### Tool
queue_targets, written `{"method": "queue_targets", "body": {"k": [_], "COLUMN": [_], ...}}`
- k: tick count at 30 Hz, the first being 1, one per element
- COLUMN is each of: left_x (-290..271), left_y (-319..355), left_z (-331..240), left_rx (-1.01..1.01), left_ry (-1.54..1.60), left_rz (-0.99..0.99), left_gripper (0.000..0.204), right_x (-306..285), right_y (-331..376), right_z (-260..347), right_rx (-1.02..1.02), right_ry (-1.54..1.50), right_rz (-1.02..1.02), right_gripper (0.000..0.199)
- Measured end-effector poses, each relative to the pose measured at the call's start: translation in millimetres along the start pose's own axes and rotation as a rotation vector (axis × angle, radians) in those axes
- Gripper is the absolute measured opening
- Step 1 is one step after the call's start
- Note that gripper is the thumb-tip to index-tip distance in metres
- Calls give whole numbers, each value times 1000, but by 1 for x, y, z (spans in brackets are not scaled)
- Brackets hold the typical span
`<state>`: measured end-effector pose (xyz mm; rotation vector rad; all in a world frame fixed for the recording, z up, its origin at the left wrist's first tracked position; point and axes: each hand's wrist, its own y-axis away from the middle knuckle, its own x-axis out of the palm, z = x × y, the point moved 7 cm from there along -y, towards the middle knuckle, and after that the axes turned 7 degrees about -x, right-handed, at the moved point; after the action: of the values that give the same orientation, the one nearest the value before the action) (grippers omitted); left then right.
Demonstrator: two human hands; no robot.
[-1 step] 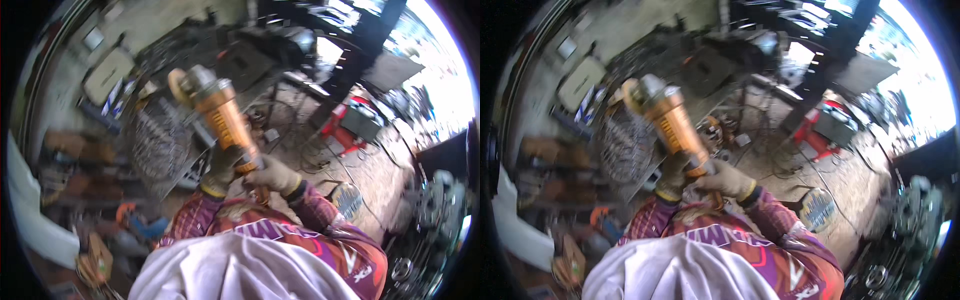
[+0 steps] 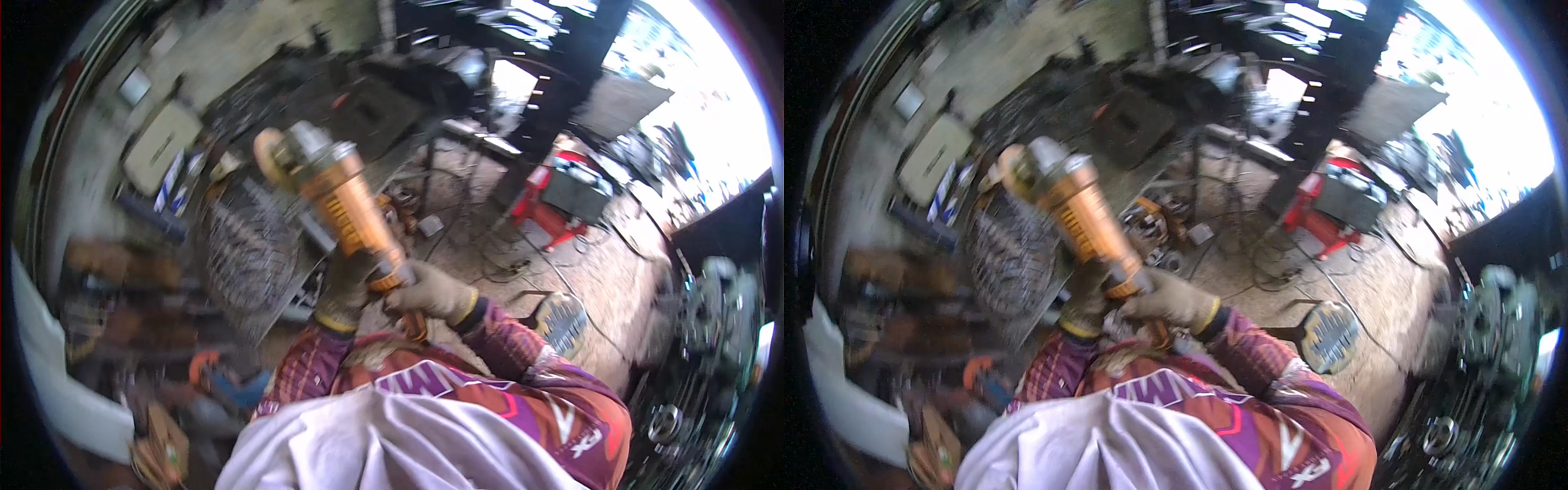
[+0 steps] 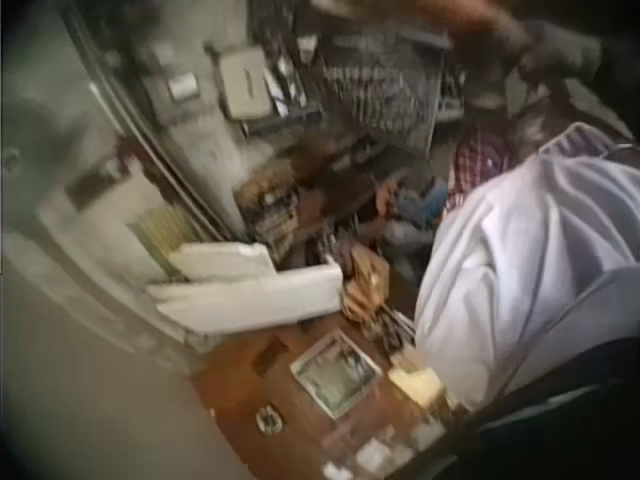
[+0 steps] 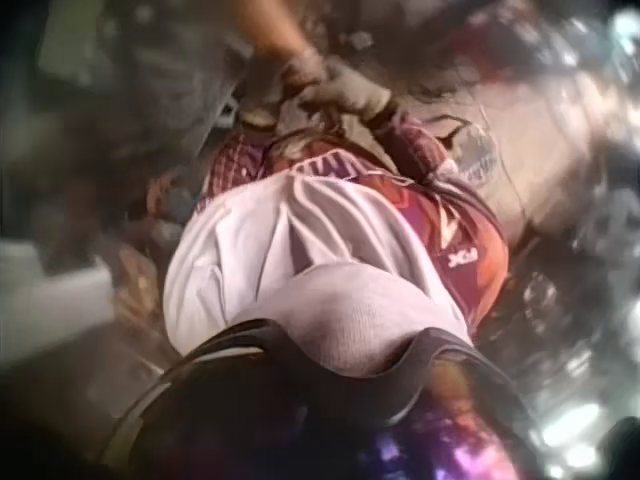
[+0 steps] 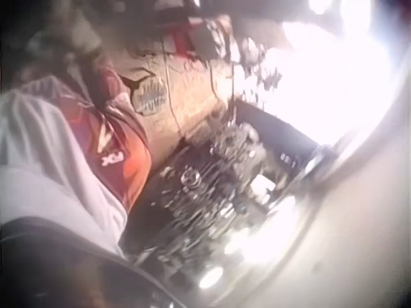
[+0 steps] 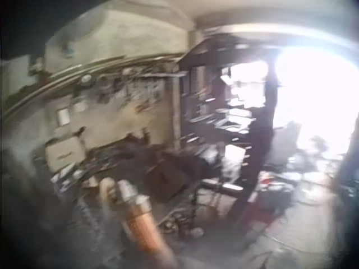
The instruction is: The person constructs a metal spherical cage by welding metal rods together, using a hammer to shape the structure, and then grinding the joints with an angle grinder.
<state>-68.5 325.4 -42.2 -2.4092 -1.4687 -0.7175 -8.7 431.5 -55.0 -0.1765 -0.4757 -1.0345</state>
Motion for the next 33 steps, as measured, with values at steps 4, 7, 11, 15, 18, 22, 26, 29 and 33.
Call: {"method": "queue_targets", "body": {"k": [4, 7, 11, 15, 18, 22, 26, 29, 33], "left_x": [1, 32, 7, 7, 10, 15, 29, 12, 15], "left_y": [3, 5, -1, 0, -1, -4, -5, -19, -14], "left_z": [-2, -15, 10, 24, 23, 24, 14, 34, 48], "left_rx": [-3, -19, -52, -111, -98, -31, 17, -23, -162], "left_ry": [-4, 60, 100, 151, 106, 52, -121, -463, -425], "left_rz": [27, 124, 74, 88, 61, 40, 64, 3, 69], "left_gripper": [79, 78, 77, 74, 75, 77, 72, 67, 56], "right_x": [17, 23, 22, 14, 7, -34, -69, -36, -39], "right_y": [9, 16, 25, 25, 27, 18, 23, -2, -20], "right_z": [17, 27, 34, 21, 4, -14, 39, 86, 72], "right_rx": [-73, -72, -81, -94, -39, -191, -254, -381, -284], "right_ry": [19, 186, 233, 220, 174, 370, 705, 640, 435], "right_rz": [19, -72, -117, -142, -153, -165, -372, -229, -272], "right_gripper": [55, 50, 43, 41, 44, 71, 96, 95, 89]}}
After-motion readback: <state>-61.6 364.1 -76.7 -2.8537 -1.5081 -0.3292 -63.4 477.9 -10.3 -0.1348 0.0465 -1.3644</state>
